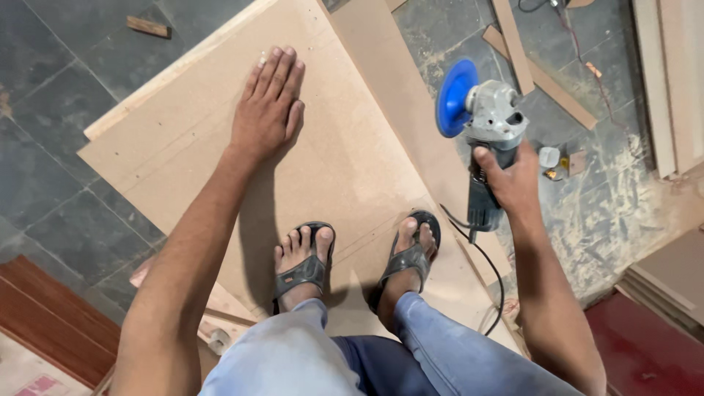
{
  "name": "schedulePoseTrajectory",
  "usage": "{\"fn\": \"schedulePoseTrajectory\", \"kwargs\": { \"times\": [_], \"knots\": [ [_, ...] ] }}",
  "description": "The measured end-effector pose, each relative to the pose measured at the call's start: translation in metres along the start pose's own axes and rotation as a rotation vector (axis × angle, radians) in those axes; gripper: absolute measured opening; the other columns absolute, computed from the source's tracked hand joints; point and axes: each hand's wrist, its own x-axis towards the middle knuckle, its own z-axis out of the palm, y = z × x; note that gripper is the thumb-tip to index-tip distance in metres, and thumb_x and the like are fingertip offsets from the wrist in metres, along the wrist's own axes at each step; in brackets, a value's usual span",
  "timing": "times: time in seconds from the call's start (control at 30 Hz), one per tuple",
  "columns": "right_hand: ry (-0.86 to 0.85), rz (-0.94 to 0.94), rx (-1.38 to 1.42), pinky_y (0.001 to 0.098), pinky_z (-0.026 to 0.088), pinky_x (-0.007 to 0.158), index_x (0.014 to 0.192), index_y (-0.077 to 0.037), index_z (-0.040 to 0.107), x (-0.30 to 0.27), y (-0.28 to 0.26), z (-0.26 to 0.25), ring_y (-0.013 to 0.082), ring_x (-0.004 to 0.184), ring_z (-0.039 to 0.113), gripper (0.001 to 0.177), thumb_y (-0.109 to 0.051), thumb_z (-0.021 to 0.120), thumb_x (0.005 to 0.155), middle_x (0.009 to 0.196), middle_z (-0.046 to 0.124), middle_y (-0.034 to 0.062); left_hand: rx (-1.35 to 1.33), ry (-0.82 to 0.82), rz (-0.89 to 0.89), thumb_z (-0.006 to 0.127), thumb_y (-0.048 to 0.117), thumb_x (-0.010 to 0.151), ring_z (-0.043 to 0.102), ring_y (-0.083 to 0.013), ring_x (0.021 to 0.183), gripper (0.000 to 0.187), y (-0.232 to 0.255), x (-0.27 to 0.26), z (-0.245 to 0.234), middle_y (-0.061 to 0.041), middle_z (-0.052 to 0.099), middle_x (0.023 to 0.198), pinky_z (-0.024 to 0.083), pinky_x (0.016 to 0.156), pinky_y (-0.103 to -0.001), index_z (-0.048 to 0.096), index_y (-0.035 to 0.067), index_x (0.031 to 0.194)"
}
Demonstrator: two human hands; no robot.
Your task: The person uses an angle grinder with a sanding disc to smooth the surface and edges of a large wooden board. They move the tool across the board and along its edges while holding the board steady with the other hand.
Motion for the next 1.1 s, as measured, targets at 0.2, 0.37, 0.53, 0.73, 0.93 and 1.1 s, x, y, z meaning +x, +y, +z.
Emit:
{"fn": "schedulePoseTrajectory", "kwargs": {
  "times": [0.2, 0.37, 0.53, 0.73, 0.93, 1.1],
  "knots": [
    [-0.19, 0.045, -0.458, 0.0415, 0.058, 0.087, 0.126, 0.005, 0.06, -0.016, -0.017, 0.006, 0.0337, 0.094, 0.075, 0.065, -0.03, 0.083, 0.076, 0.101, 0.074, 0.0252, -0.019, 0.023, -0.111, 0.041, 0.027, 0.11, 0.02, -0.0324, 0.16, 0.061, 0.002, -0.01, -0.008, -0.02, 0.027, 0.171, 0.012, 0.131, -0.048, 0.032, -0.001, 0.163],
    [-0.325, 0.138, -0.639, 0.0504, 0.057, 0.083, 0.125, 0.002, 0.058, -0.041, -0.034, 0.008, 0.0466, 0.095, 0.07, 0.065, -0.027, 0.084, 0.073, 0.1, 0.072, 0.0289, 0.005, 0.04, -0.17, 0.04, 0.023, 0.11, 0.019, -0.0346, 0.16, 0.061, -0.006, -0.013, -0.017, -0.021, 0.025, 0.172, 0.012, 0.132, -0.049, 0.029, -0.003, 0.164],
    [-0.368, 0.1, -0.718, 0.054, 0.056, 0.079, 0.121, 0.002, 0.055, -0.038, -0.034, 0.02, 0.0493, 0.088, 0.069, 0.066, -0.029, 0.084, 0.07, 0.097, 0.071, 0.029, 0.006, 0.061, -0.169, 0.041, 0.021, 0.109, 0.019, -0.0344, 0.161, 0.061, -0.005, -0.012, -0.018, -0.021, 0.026, 0.172, 0.012, 0.133, -0.049, 0.03, -0.004, 0.165],
    [-0.373, -0.012, -0.712, 0.0544, 0.056, 0.077, 0.117, 0.008, 0.054, 0.003, -0.042, 0.043, 0.0519, 0.085, 0.068, 0.064, -0.029, 0.083, 0.074, 0.096, 0.068, 0.0339, -0.023, 0.06, -0.174, 0.043, 0.022, 0.107, 0.021, -0.0332, 0.16, 0.062, -0.009, -0.011, -0.019, -0.02, 0.028, 0.171, 0.014, 0.132, -0.049, 0.033, -0.004, 0.163],
    [-0.368, -0.046, -0.701, 0.0543, 0.056, 0.08, 0.111, 0.011, 0.055, 0.068, -0.067, 0.079, 0.0528, 0.089, 0.068, 0.061, -0.03, 0.084, 0.078, 0.094, 0.068, 0.0364, -0.023, 0.106, -0.168, 0.046, 0.02, 0.106, 0.024, -0.0321, 0.16, 0.061, -0.01, -0.011, -0.023, -0.02, 0.031, 0.17, 0.017, 0.133, -0.048, 0.037, -0.004, 0.161],
    [-0.367, -0.078, -0.684, 0.053, 0.056, 0.081, 0.118, 0.016, 0.053, 0.125, -0.088, 0.106, 0.0524, 0.088, 0.069, 0.068, -0.027, 0.084, 0.076, 0.093, 0.067, 0.0381, -0.049, 0.127, -0.174, 0.048, 0.02, 0.104, 0.026, -0.0319, 0.158, 0.061, -0.012, -0.01, -0.023, -0.019, 0.033, 0.168, 0.018, 0.132, -0.047, 0.039, -0.004, 0.159]
  ]
}}
